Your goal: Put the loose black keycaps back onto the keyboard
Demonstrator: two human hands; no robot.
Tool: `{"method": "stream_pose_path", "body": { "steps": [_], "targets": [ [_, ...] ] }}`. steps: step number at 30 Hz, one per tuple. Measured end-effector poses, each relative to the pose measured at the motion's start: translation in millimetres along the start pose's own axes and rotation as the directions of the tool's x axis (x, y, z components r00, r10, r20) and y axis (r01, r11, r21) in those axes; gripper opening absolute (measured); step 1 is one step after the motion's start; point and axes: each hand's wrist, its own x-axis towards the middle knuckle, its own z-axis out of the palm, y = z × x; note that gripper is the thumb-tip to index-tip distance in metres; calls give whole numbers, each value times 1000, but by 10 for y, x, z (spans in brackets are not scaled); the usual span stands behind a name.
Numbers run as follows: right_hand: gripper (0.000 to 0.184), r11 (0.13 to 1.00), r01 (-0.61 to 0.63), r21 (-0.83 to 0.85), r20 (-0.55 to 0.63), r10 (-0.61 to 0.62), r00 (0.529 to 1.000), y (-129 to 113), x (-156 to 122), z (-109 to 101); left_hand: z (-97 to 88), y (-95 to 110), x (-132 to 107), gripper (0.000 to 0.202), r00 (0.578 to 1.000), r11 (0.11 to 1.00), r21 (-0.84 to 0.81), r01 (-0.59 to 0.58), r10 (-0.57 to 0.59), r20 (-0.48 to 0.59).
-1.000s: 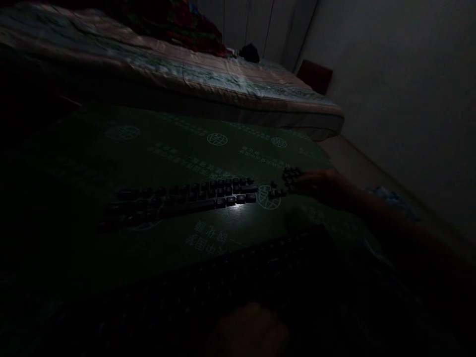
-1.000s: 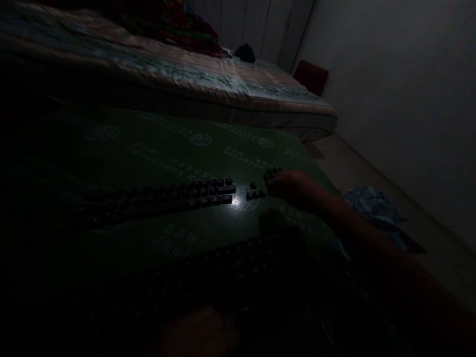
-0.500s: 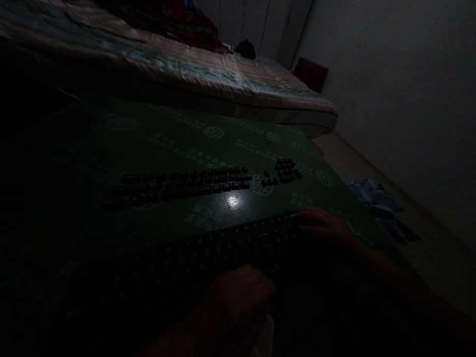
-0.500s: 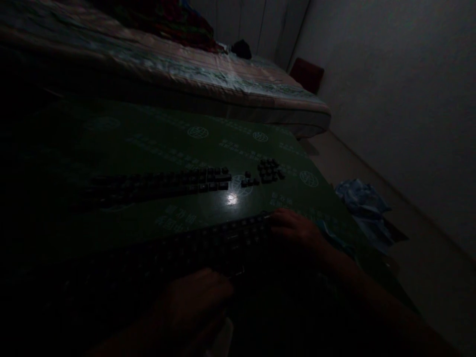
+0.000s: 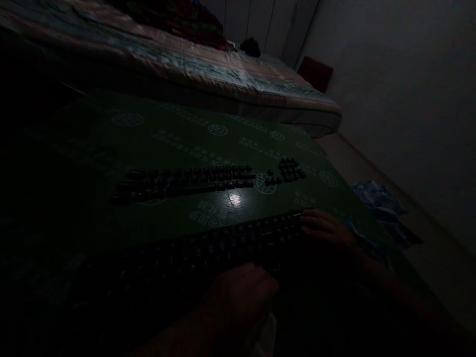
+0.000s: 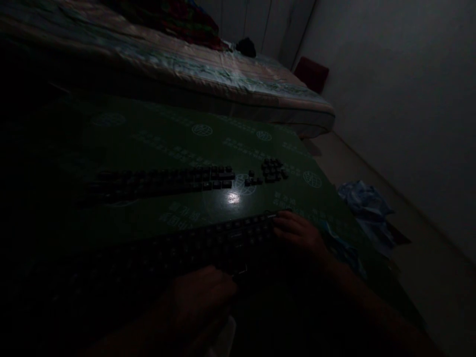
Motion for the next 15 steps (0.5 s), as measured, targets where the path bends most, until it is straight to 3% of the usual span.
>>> {"method": "stream_pose_path", "body": {
  "steps": [7,15],
  "targets": [
    [27,971,40,-236,39,-32,999,-116,-106,-5,3,12,-2,19,999,999,16,41,-41,27],
    [31,963,18,-267,134,19,991,-141,-88,-46,-2,10,-10,22,999,999,-5,33,-33,-7]
  ]
}}
